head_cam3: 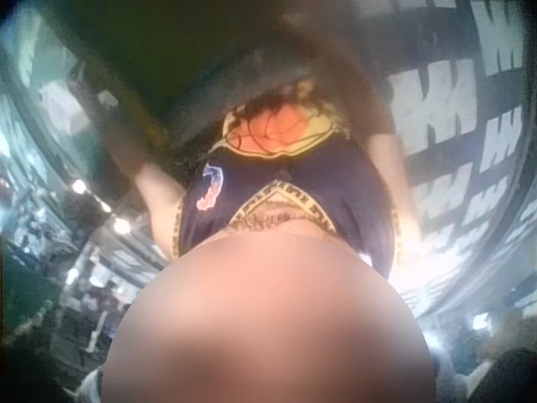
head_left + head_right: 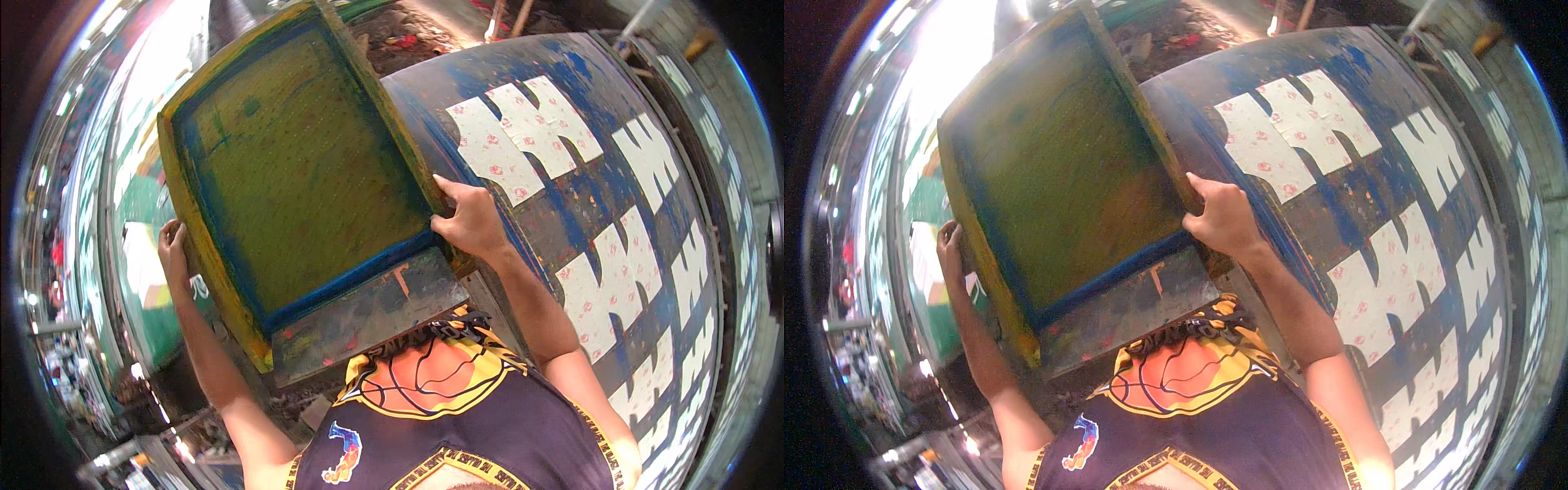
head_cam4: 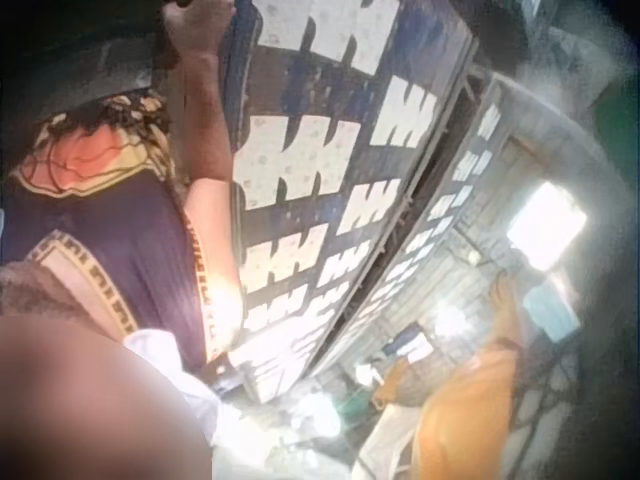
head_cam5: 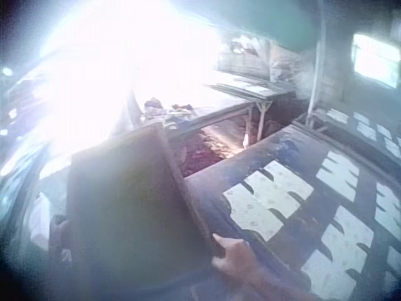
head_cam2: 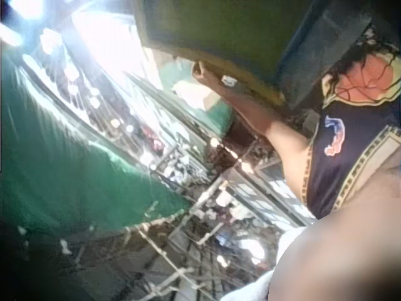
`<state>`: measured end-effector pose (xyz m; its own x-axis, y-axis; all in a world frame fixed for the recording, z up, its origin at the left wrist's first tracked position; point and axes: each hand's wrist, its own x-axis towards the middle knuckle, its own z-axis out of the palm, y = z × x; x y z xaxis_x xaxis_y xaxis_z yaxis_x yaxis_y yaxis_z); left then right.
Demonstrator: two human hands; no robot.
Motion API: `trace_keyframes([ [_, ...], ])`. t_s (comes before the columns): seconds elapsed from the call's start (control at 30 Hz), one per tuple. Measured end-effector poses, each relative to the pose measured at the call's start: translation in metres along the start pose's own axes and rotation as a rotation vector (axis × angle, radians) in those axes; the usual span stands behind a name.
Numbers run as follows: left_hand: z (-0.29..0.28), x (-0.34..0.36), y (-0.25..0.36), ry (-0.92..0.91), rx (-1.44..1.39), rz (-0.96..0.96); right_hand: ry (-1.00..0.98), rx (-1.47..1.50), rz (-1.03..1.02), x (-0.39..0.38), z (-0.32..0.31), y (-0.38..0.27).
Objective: The person uses a squeegee to spread green ink across a screen printing frame and repeatedly presses the frame onto a surface to transfer the ink. The person adjusts the frame position and repeats the squeegee strokes throughout the clip.
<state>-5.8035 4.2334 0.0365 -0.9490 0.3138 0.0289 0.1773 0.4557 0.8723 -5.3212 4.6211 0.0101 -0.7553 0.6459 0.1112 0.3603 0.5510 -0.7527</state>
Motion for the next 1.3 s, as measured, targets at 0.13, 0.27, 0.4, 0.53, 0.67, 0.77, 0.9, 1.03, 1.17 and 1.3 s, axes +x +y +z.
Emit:
trace_keyframes([
  [0.13,0.083,0.115,0.022,-0.085,0.187,0.211,0.113,-0.023,0.153,0.026,0.000,0.003],
  [0.27,0.162,0.212,0.043,-0.184,0.228,0.348,0.199,-0.005,0.269,0.059,0.010,0.000],
  [0.4,0.242,0.280,0.076,-0.253,0.254,0.424,0.357,-0.129,0.357,0.074,0.018,0.004],
  [0.53,0.340,0.316,0.126,-0.509,0.011,0.335,0.505,-0.126,0.464,0.068,0.019,0.012],
  [0.67,0.446,0.317,0.185,-0.578,0.009,0.598,0.622,-0.129,0.612,0.050,0.005,0.025],
  [0.77,0.525,0.312,0.240,-0.733,0.094,0.690,0.697,-0.119,0.693,0.031,-0.013,0.034],
  [0.9,0.632,0.277,0.313,-0.721,0.118,0.889,0.816,-0.044,0.756,0.006,-0.028,0.053],
  [1.03,0.725,0.221,0.365,-0.754,0.090,1.083,0.967,-0.019,0.806,-0.015,-0.036,0.088],
  [1.17,0.795,0.170,0.369,-0.801,0.117,1.086,1.005,-0.107,0.979,-0.032,-0.034,0.117],
  [1.3,0.817,0.138,0.332,-0.837,0.232,1.064,1.045,-0.019,0.996,-0.049,-0.021,0.128],
])
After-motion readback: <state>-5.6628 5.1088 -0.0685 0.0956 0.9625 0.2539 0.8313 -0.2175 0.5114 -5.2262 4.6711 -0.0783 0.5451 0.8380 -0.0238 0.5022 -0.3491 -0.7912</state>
